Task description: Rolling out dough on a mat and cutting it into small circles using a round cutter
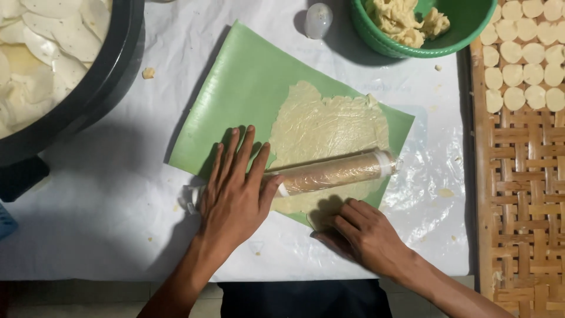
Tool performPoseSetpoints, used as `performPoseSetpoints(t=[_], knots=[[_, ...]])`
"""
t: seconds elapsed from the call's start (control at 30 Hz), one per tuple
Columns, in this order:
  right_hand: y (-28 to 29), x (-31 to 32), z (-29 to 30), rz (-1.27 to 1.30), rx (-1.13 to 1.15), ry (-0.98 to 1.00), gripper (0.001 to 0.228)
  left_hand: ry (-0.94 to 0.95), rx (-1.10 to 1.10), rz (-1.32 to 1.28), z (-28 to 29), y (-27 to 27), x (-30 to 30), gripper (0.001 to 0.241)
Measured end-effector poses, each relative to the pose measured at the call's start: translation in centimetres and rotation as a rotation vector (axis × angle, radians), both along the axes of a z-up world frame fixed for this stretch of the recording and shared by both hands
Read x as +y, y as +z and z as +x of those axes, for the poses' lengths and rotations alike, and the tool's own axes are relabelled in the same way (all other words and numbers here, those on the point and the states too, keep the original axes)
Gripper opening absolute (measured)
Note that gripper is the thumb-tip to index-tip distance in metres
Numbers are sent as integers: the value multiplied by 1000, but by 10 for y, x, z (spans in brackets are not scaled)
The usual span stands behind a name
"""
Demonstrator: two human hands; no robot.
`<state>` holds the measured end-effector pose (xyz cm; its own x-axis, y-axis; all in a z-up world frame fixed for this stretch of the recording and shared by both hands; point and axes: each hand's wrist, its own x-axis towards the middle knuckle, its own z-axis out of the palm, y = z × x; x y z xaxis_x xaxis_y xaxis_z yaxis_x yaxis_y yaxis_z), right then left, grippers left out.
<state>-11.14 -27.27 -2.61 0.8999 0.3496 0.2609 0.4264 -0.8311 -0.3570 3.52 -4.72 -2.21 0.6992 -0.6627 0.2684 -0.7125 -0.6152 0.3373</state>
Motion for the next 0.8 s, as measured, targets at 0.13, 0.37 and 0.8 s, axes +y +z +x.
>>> performPoseSetpoints(t=[0.13, 0.37, 0.8], knots=[[4, 0, 2, 147, 62, -32, 33, -69, -16, -63, 2, 5, 6, 52], [-17, -13, -6, 124, 166, -62, 8, -189, -116, 4, -4, 6, 17, 54], [6, -24, -55, 33, -355, -152, 26, -180, -241, 41, -69, 32, 25, 45]])
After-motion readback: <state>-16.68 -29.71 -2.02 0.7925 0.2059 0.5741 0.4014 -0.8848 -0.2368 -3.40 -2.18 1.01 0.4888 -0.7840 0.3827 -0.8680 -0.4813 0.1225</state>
